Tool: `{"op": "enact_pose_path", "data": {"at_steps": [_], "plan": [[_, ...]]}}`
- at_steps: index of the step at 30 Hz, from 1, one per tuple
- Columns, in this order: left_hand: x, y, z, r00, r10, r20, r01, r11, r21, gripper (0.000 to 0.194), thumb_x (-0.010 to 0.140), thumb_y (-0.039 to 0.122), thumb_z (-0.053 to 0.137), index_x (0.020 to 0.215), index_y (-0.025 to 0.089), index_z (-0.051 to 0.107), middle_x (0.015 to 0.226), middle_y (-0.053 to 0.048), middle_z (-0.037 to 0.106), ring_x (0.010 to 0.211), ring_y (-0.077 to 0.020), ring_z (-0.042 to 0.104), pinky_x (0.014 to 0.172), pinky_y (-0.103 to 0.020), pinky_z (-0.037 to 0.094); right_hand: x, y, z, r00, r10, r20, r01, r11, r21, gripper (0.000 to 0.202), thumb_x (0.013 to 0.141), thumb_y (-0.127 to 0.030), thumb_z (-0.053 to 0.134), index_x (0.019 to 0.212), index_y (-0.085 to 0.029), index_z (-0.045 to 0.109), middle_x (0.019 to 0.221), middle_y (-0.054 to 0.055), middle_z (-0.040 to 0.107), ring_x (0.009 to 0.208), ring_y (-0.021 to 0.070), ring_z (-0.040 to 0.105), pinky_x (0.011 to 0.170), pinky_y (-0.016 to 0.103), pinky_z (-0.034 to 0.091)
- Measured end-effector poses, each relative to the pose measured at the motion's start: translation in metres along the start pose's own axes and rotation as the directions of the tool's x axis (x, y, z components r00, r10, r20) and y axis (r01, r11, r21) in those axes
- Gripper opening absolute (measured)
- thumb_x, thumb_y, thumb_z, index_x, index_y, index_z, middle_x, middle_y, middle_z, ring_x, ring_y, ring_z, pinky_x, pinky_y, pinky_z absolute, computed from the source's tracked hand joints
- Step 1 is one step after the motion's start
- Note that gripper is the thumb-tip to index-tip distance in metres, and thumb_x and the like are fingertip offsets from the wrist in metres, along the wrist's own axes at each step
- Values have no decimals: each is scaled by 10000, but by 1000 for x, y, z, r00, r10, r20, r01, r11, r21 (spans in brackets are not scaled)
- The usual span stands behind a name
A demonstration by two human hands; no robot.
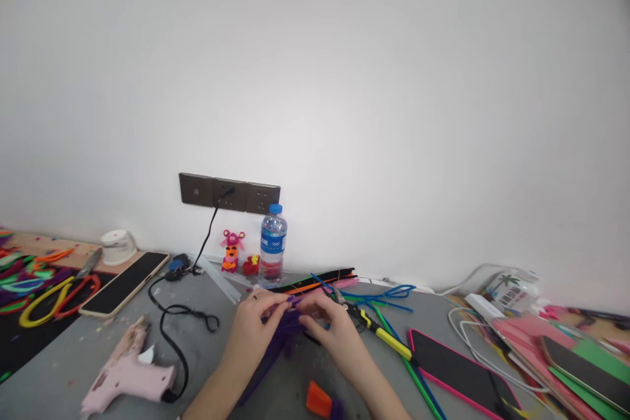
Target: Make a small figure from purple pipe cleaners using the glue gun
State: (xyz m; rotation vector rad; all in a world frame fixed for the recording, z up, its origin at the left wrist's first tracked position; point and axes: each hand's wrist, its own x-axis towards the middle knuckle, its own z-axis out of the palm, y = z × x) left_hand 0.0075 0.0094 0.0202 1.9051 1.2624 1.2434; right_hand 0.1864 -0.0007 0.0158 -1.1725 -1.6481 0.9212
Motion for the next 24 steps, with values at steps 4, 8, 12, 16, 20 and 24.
{"op": "enact_pose_path", "data": {"at_steps": [4, 8, 12, 16, 20, 24], "plan": [[1, 3, -4, 999, -31, -18, 30, 998, -53, 177, 826, 293, 608, 823, 220, 769, 820, -69, 721, 735, -220, 644, 687, -292, 487, -3, 1, 4, 995, -12, 101, 50, 924, -380, 230, 699, -29, 618, 811, -210, 704, 923, 57, 685, 934, 261, 581, 831, 366, 429], [2, -1, -3, 995, -84, -52, 76, 989, -130, 196, 818, 324, 608, 852, 198, 754, 835, -76, 737, 771, -235, 666, 682, -294, 500, -4, 5, 3, 993, 27, 119, 46, 820, -570, 307, 695, 15, 571, 854, -207, 710, 858, 57, 677, 882, 258, 575, 782, 358, 407], [4, -6, -2, 980, -192, -53, 166, 935, -314, 239, 800, 376, 627, 890, 176, 722, 866, -90, 758, 840, -263, 695, 734, -313, 536, -2, 12, -6, 996, 19, 89, 38, 802, -596, 318, 695, 5, 549, 838, -224, 716, 794, 37, 653, 832, 244, 577, 758, 352, 396], [6, -8, -3, 969, -245, -43, 202, 877, -437, 260, 770, 408, 657, 862, 171, 709, 836, -80, 761, 857, -265, 702, 775, -317, 545, 3, 17, -20, 997, -73, -34, 47, 867, -495, 199, 714, -68, 581, 745, -217, 710, 742, 40, 631, 768, 236, 567, 727, 350, 416], [7, -9, -3, 957, -289, -42, 228, 830, -509, 282, 746, 434, 679, 850, 174, 707, 858, -80, 764, 892, -263, 696, 812, -317, 536, 6, 15, -36, 967, -155, -203, 79, 937, -340, 130, 752, -182, 589, 719, -223, 708, 753, 59, 645, 760, 243, 579, 712, 353, 443], [7, -5, -2, 932, -361, -31, 285, 782, -554, 342, 698, 480, 709, 849, 174, 700, 934, -96, 759, 955, -278, 675, 791, -313, 537, 7, 12, -46, 952, -101, -289, 55, 986, -160, 136, 757, -325, 638, 751, -208, 709, 770, 64, 671, 732, 238, 582, 680, 342, 445]]}}
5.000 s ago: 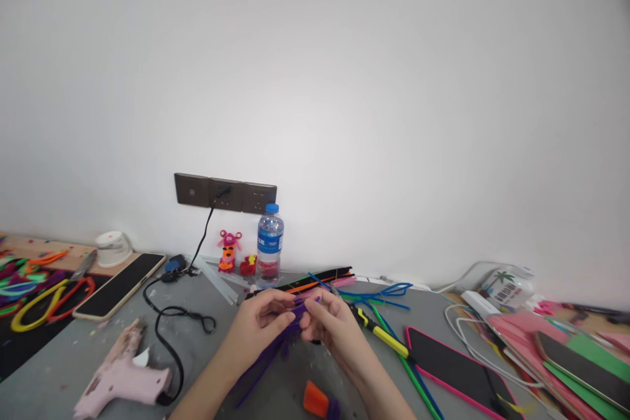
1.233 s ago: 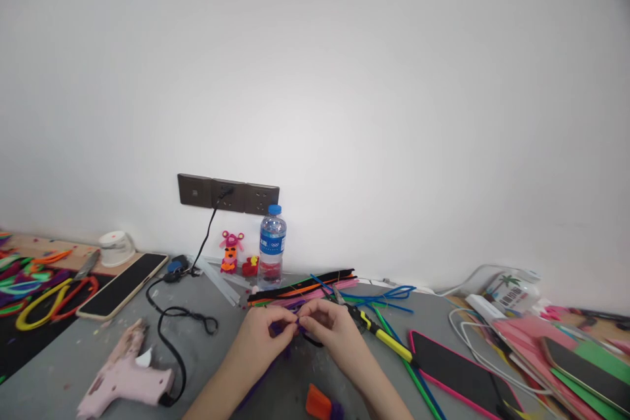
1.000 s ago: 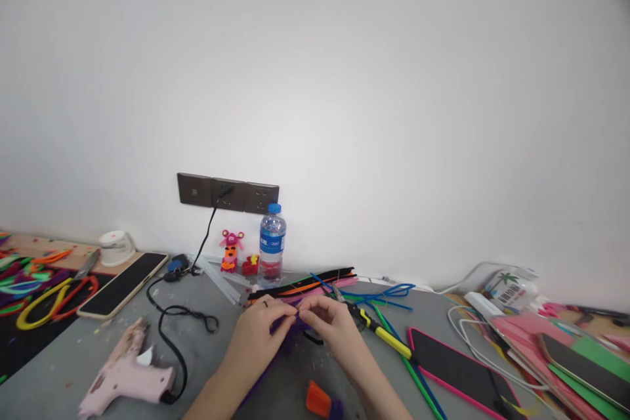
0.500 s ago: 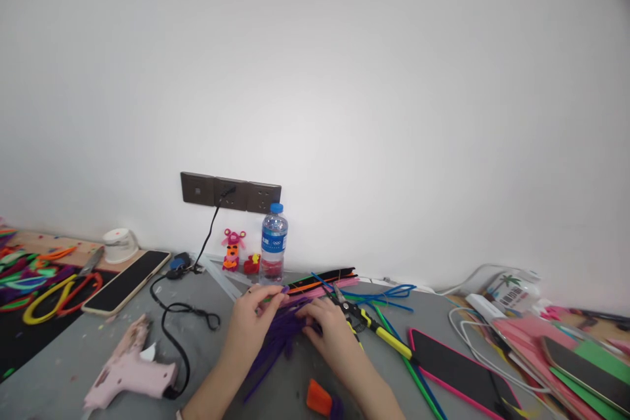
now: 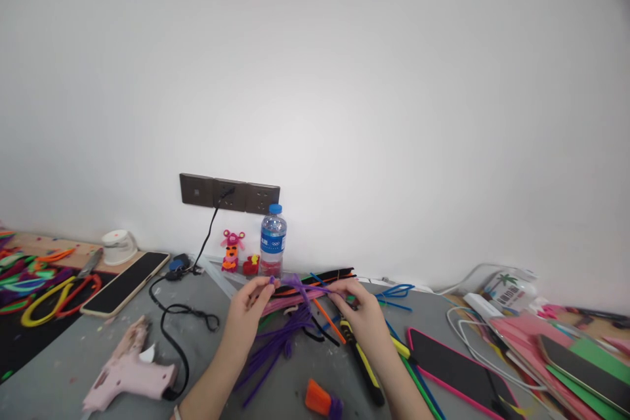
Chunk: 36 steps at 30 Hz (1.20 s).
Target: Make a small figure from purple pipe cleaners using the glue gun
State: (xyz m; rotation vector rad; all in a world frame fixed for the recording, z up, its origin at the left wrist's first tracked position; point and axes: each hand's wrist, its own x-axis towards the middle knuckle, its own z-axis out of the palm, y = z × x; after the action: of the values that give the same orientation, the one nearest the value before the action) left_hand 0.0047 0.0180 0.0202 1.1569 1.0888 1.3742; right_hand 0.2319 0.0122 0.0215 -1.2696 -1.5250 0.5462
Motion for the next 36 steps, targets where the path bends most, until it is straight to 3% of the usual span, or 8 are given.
{"op": "enact_pose_path", "data": {"at_steps": [4, 13, 18, 22, 26, 30, 33, 36], "plan": [[-2, 0, 3, 998, -48, 49, 48, 999, 4, 402, 677, 527, 712, 852, 165, 705, 942, -102, 752, 970, -280, 662, 766, -304, 541, 0, 1, 0, 995, 85, 42, -88, 994, 72, 234, 746, -414, 671, 758, -184, 712, 688, 43, 653, 623, 198, 538, 576, 302, 411], [-3, -5, 6, 995, -54, 81, 61, 994, -90, 382, 683, 505, 729, 851, 163, 699, 920, -91, 736, 829, -212, 662, 623, -246, 533, -2, -12, 8, 989, 137, 48, -145, 944, 295, 353, 739, -534, 673, 744, -182, 640, 654, 9, 598, 592, 166, 514, 573, 274, 414], [-7, 4, 9, 991, -95, 90, 115, 960, -255, 346, 683, 460, 753, 850, 163, 691, 991, -102, 727, 883, -227, 672, 711, -293, 552, -4, -18, 4, 978, 205, 37, -197, 859, 473, 318, 721, -475, 728, 820, -186, 642, 558, -44, 491, 527, 129, 435, 538, 246, 351], [-10, 8, 11, 988, -110, 109, 139, 940, -313, 340, 662, 442, 780, 843, 169, 691, 1100, -114, 696, 957, -257, 660, 723, -312, 561, -4, -18, 2, 976, 215, 29, -201, 844, 498, 398, 761, -570, 648, 795, -174, 669, 544, -32, 489, 533, 141, 448, 559, 263, 369], [-16, 11, 14, 978, -104, 183, 152, 950, -273, 325, 682, 449, 761, 842, 174, 695, 1061, -107, 696, 942, -248, 638, 603, -270, 554, -6, -21, 10, 985, 168, 30, -166, 901, 402, 451, 823, -592, 562, 623, -188, 558, 561, -23, 485, 515, 131, 441, 515, 254, 352], [-19, 8, 16, 961, -86, 264, 130, 979, -155, 313, 719, 417, 736, 879, 151, 699, 810, -70, 698, 728, -177, 618, 529, -229, 508, -14, -30, 28, 958, 152, 242, -248, 861, 443, 417, 848, -600, 517, 721, -203, 540, 491, -86, 347, 396, 88, 287, 398, 220, 225], [-18, 2, 17, 953, -28, 303, 37, 999, -24, 269, 731, 375, 723, 868, 146, 685, 743, -47, 679, 673, -165, 595, 499, -212, 469, -19, -38, 38, 956, 91, 278, -210, 876, 434, 361, 820, -544, 603, 883, -189, 605, 609, -45, 482, 523, 115, 438, 481, 218, 336], [-19, 0, 19, 961, 38, 276, -52, 998, 46, 198, 753, 348, 696, 807, 168, 633, 763, -41, 667, 696, -178, 603, 494, -209, 443, -21, -41, 42, 963, 54, 263, -164, 893, 419, 318, 778, -480, 687, 810, -171, 618, 740, 5, 574, 665, 141, 510, 591, 233, 397]]}}
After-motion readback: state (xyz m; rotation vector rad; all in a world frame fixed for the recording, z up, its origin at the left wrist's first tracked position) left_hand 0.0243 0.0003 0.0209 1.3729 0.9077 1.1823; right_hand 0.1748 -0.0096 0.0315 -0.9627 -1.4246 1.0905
